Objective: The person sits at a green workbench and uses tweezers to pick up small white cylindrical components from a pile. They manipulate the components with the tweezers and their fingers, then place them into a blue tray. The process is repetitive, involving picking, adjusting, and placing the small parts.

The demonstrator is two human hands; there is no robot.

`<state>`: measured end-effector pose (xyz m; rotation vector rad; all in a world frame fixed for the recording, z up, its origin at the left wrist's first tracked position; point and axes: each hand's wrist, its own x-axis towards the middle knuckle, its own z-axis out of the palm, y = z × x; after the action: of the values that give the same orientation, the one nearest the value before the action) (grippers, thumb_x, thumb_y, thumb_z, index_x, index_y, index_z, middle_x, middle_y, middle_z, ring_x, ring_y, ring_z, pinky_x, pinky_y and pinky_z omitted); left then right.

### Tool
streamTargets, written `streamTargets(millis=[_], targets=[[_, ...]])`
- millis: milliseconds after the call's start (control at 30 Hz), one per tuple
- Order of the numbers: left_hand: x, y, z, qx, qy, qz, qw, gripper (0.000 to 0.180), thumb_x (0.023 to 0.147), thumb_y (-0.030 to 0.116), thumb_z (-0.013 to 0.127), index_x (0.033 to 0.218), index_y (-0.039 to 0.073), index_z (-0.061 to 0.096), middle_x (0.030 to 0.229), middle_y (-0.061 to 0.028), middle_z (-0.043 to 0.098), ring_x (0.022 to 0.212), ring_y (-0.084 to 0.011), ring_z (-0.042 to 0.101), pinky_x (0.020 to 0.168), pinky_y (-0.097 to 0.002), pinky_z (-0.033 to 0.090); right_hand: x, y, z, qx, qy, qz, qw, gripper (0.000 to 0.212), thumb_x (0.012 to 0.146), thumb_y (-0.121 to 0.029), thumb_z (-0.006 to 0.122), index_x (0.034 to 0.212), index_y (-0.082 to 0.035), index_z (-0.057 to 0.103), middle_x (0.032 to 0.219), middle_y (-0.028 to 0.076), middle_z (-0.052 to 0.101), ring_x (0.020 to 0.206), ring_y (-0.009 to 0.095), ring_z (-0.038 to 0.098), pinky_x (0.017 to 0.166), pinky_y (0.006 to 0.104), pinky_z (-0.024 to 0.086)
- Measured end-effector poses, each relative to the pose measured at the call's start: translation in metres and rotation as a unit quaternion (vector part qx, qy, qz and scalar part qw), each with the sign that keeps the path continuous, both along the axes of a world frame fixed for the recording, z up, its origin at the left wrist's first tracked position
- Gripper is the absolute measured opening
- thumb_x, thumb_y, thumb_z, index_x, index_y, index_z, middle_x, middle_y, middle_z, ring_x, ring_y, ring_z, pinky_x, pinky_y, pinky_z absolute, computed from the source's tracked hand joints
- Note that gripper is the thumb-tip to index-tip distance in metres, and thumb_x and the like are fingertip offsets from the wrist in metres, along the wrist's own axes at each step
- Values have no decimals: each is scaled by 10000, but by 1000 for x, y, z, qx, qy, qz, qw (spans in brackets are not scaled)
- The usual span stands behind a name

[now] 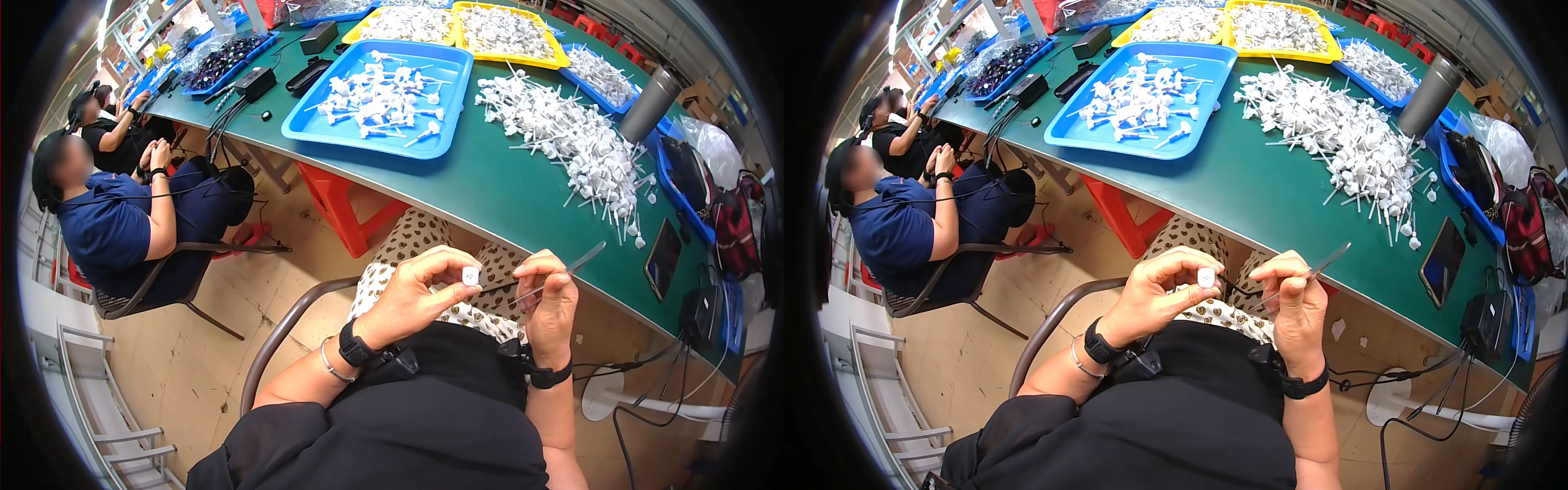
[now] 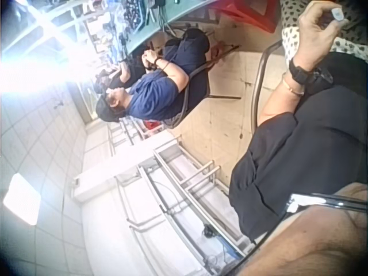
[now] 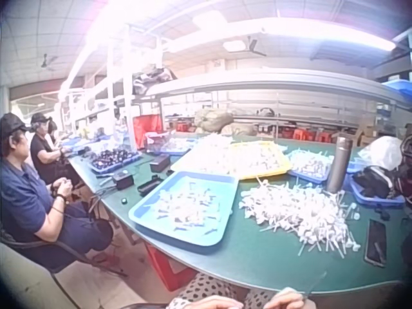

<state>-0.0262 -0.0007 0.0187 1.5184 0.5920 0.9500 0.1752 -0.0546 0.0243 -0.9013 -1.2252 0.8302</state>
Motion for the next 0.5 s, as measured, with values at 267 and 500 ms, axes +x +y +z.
streamTargets(millis=[267, 500], targets=[[1, 0, 1, 32, 36, 26, 998, 196, 880, 9, 728, 1068, -1, 673, 1061, -73, 661, 915, -120, 657, 794, -254, 548, 5, -2, 6, -57, 189, 45, 979, 326, 967, -346, 643, 936, -26, 596, 857, 112, 643, 620, 108, 585, 555, 242, 520], [4, 4, -1, 251, 70, 117, 958, 242, 807, -21, 754, 1027, 30, 668, 1063, -109, 673, 938, -239, 677, 781, -328, 552, 2, 0, 12, -91, 217, 40, 971, 134, 953, -128, 669, 962, -14, 600, 950, 138, 663, 749, 167, 670, 707, 313, 592]])
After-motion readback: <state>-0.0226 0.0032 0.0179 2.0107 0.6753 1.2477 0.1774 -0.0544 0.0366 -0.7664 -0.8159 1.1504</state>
